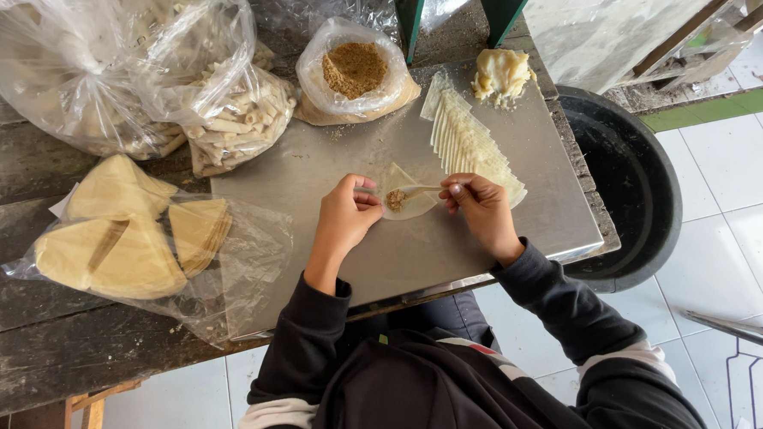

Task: The person folds triangular wrappers into cones, scoops a grainy filling from a bag, and places it inside each cone. They then seal the cones and place them into a plastic bag. The process is repeated for multiple units.

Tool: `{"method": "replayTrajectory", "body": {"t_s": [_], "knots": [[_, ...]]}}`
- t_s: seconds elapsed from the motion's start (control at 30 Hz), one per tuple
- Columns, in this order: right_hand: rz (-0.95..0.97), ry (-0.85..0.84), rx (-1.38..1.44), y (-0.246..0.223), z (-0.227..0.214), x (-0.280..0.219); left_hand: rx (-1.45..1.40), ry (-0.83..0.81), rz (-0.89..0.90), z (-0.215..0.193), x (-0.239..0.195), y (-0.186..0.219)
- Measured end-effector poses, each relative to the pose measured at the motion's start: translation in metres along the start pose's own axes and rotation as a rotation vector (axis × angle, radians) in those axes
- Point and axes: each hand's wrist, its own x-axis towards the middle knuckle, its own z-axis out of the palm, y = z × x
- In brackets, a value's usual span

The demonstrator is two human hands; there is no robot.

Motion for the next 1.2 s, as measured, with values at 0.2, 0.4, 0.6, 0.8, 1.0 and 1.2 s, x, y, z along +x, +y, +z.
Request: {"method": "replayTrajectory", "body": {"t_s": [0.2,0.4,0.6,0.8,1.0,1.2], "knots": [[-0.255,-0.086,-0.239,-0.015,-0.003,-0.015,-0.054,-0.009,-0.024,0.0,0.002,-0.003],[-0.345,-0.08,-0.369,-0.025,-0.013,-0.026,-0.045,-0.014,-0.026,0.001,0.003,-0.004],[-0.373,-0.046,-0.425,-0.031,-0.022,-0.032,-0.049,-0.013,0.003,0.002,0.004,-0.006],[-0.402,0.14,-0.41,-0.051,-0.019,0.016,-0.078,-0.02,-0.057,0.005,0.003,-0.004],[-0.447,0.105,-0.367,-0.092,0.049,0.118,-0.109,0.016,0.082,0.012,0.006,-0.011],[-0.546,-0.046,-0.769,-0.115,0.077,0.091,-0.04,0.099,0.216,0.022,-0.002,-0.007]]}}
